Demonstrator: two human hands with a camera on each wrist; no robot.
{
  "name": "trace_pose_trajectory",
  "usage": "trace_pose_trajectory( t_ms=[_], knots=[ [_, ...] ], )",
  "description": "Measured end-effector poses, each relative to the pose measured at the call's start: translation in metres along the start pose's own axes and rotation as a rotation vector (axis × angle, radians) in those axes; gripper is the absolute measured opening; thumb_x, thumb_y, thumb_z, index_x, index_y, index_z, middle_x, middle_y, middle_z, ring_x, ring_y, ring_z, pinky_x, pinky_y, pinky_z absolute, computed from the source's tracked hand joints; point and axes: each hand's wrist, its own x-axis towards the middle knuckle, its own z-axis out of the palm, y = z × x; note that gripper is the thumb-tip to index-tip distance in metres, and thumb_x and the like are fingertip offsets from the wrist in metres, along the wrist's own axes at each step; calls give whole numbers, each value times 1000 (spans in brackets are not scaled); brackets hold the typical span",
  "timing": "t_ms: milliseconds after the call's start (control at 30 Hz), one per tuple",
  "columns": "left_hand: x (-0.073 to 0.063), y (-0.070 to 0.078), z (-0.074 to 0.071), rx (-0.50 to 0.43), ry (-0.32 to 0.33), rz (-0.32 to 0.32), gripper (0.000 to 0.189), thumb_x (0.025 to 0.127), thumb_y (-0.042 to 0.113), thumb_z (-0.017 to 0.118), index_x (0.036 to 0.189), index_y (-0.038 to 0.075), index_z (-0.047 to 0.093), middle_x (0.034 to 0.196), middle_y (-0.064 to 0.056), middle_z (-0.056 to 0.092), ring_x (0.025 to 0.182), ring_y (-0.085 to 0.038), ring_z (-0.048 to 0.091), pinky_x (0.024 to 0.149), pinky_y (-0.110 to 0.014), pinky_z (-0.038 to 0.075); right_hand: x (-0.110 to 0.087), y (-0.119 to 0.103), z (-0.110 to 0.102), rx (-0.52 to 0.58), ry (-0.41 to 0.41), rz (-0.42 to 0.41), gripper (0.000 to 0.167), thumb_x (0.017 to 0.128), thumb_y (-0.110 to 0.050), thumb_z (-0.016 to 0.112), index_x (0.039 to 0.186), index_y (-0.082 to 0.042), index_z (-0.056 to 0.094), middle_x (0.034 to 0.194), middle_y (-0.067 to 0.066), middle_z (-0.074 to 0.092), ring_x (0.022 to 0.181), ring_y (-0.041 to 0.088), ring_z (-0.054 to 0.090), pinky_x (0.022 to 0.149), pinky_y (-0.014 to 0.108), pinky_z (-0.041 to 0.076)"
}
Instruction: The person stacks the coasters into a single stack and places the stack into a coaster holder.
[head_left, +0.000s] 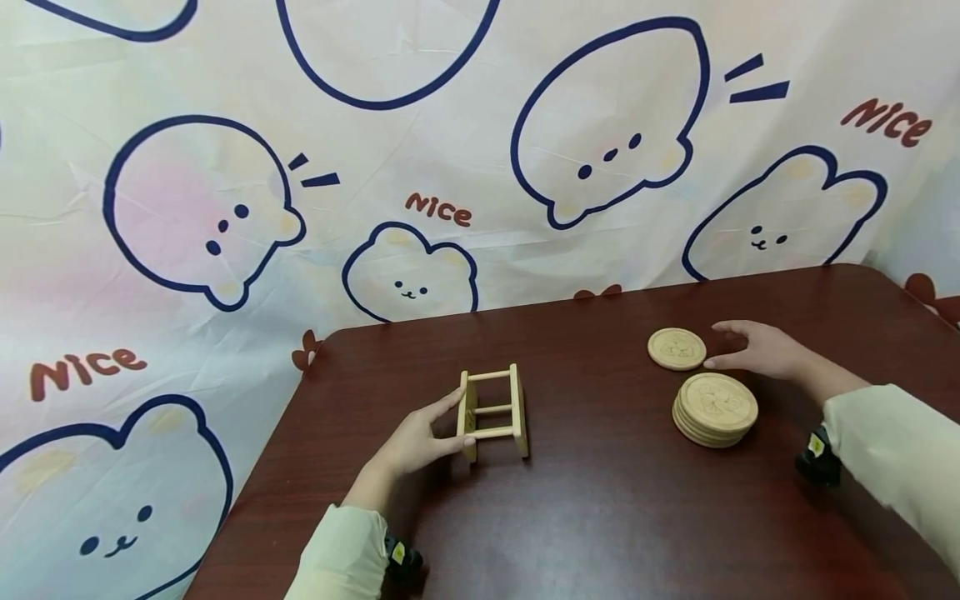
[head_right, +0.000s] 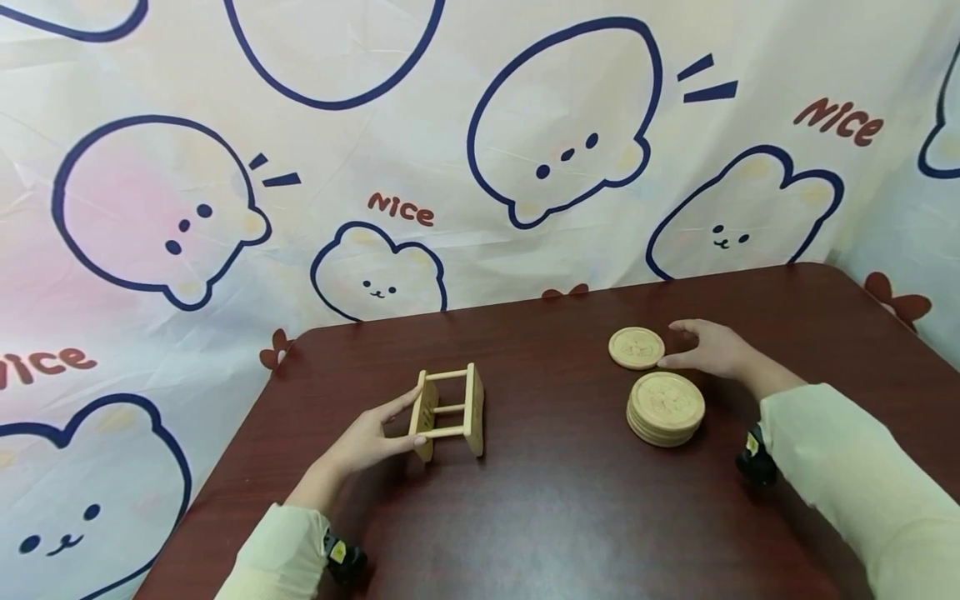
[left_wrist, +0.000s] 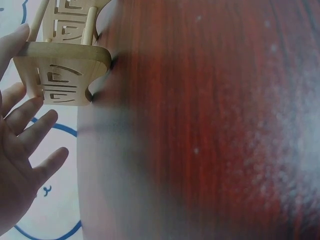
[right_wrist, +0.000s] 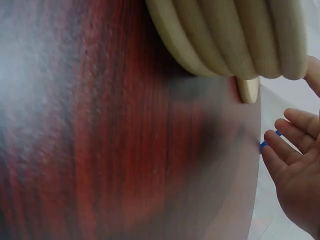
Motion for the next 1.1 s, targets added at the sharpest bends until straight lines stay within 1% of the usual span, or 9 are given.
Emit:
trace_pose_trajectory(
  t_ms=[167, 300, 400, 633, 767, 867, 1100],
  knots=[
    [0, 2, 0, -25, -5, -15, 77, 71, 49, 63, 135, 24, 30, 135, 2, 33, 120, -20, 33, 91, -44, 32, 10, 0, -1, -26, -27, -52, 88, 71, -49, 63, 127, 10, 30, 123, 34, 33, 111, 46, 31, 86, 58, 25],
    [2, 2, 1, -22, -15, -27, 76, 71, 48, 64, 135, 26, 30, 135, 5, 32, 120, -18, 32, 92, -42, 31, 14, 1, -1, -7, -64, -89, 87, 71, -44, 66, 128, 10, 29, 123, 35, 34, 112, 46, 32, 87, 57, 26],
    [3, 2, 2, -19, -24, -32, 76, 71, 49, 63, 135, 27, 29, 135, 6, 32, 120, -16, 31, 92, -41, 31, 18, 2, 0, 12, -90, -111, 87, 71, -39, 67, 129, 11, 26, 124, 34, 32, 112, 46, 31, 87, 56, 26],
    [2, 1, 1, -5, -33, -20, 77, 71, 50, 62, 136, 24, 29, 135, 0, 33, 120, -19, 32, 91, -42, 33, 25, 5, 2, -4, -121, -136, 91, 69, -42, 68, 129, 11, 26, 126, 33, 31, 112, 46, 31, 88, 55, 27],
    [0, 3, 0, -4, -27, -40, 77, 71, 50, 63, 135, 25, 29, 135, 2, 33, 120, -17, 32, 92, -41, 32, 29, 6, 4, -6, -123, -145, 91, 68, -41, 69, 129, 11, 27, 125, 33, 32, 113, 45, 30, 88, 55, 25],
    [-1, 4, -1, -6, -22, -41, 77, 70, 51, 62, 135, 25, 29, 135, 3, 33, 120, -17, 32, 92, -41, 32, 33, 4, 6, -4, -122, -160, 89, 68, -39, 70, 128, 12, 28, 124, 34, 33, 113, 46, 30, 88, 55, 25],
    [-3, 4, -2, -7, -11, -25, 76, 71, 49, 63, 135, 24, 30, 134, 1, 34, 120, -18, 33, 91, -42, 33, 39, -1, 8, -31, -123, -190, 88, 66, -35, 72, 127, 12, 30, 123, 35, 33, 113, 47, 28, 88, 55, 25]
  ],
)
